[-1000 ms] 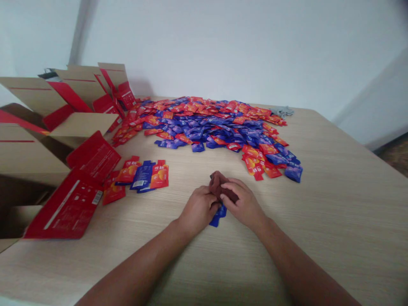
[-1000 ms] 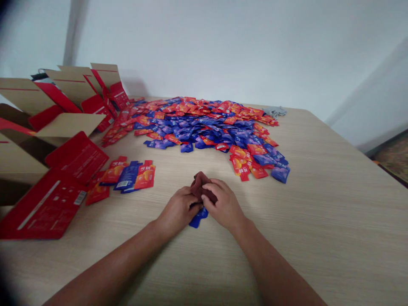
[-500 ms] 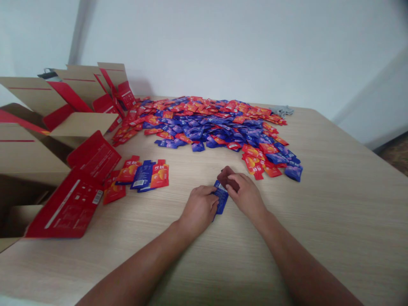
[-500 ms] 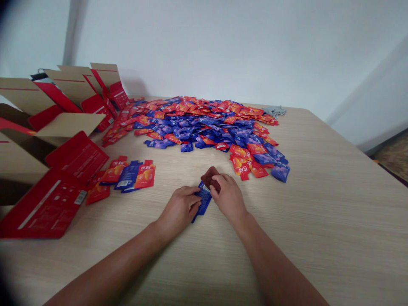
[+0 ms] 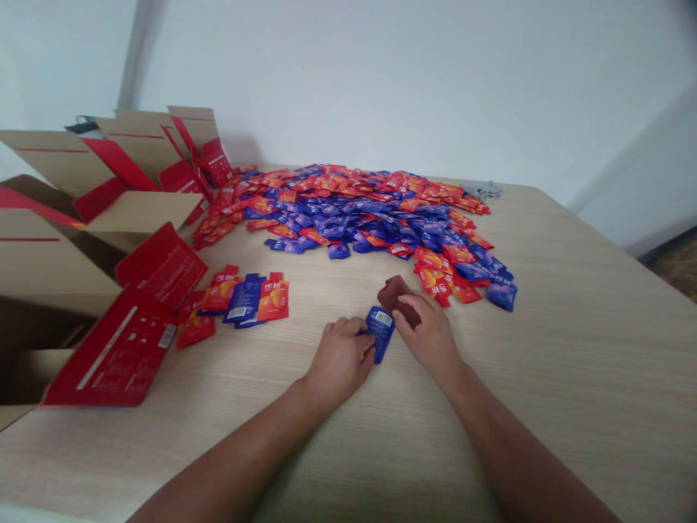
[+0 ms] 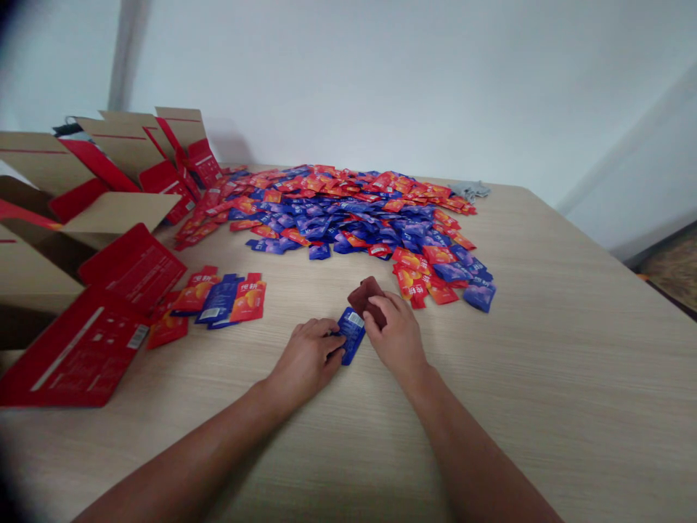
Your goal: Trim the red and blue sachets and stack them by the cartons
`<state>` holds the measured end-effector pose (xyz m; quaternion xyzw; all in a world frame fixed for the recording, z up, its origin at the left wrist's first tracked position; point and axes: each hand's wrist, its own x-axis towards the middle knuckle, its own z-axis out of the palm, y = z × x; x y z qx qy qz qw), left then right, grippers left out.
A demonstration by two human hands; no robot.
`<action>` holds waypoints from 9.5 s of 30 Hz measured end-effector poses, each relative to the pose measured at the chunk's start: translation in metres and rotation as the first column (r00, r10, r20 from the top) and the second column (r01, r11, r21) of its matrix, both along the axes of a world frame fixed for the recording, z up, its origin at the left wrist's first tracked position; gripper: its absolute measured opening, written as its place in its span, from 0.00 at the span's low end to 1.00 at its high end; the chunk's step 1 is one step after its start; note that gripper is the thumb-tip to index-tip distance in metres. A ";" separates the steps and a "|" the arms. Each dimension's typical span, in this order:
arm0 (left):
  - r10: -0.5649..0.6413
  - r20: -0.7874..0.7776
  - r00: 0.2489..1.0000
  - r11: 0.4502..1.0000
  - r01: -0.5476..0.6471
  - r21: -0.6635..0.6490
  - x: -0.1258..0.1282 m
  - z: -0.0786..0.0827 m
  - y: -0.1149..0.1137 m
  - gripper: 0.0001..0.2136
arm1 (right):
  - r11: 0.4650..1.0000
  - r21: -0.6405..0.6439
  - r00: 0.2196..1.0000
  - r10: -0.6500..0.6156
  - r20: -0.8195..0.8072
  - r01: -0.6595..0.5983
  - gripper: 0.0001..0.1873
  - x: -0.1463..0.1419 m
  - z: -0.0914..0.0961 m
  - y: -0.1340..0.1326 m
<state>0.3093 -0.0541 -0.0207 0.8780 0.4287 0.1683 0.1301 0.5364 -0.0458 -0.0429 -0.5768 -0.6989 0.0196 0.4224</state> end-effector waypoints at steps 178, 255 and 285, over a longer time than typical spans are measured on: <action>-0.061 -0.072 0.996 0.998 0.060 -0.021 0.002 0.006 0.000 0.07 | 0.964 -0.238 0.983 0.147 0.111 -0.118 0.13 -0.005 -0.003 0.010; -0.041 -0.096 0.995 0.999 0.037 -0.037 0.007 0.010 0.000 0.07 | 0.949 -0.309 0.989 0.097 0.113 -0.057 0.22 -0.001 0.004 0.005; 0.202 0.126 0.971 0.974 -0.185 -0.130 0.004 0.005 0.012 0.10 | 0.983 0.058 0.931 -0.143 -0.335 0.172 0.20 0.008 0.010 0.004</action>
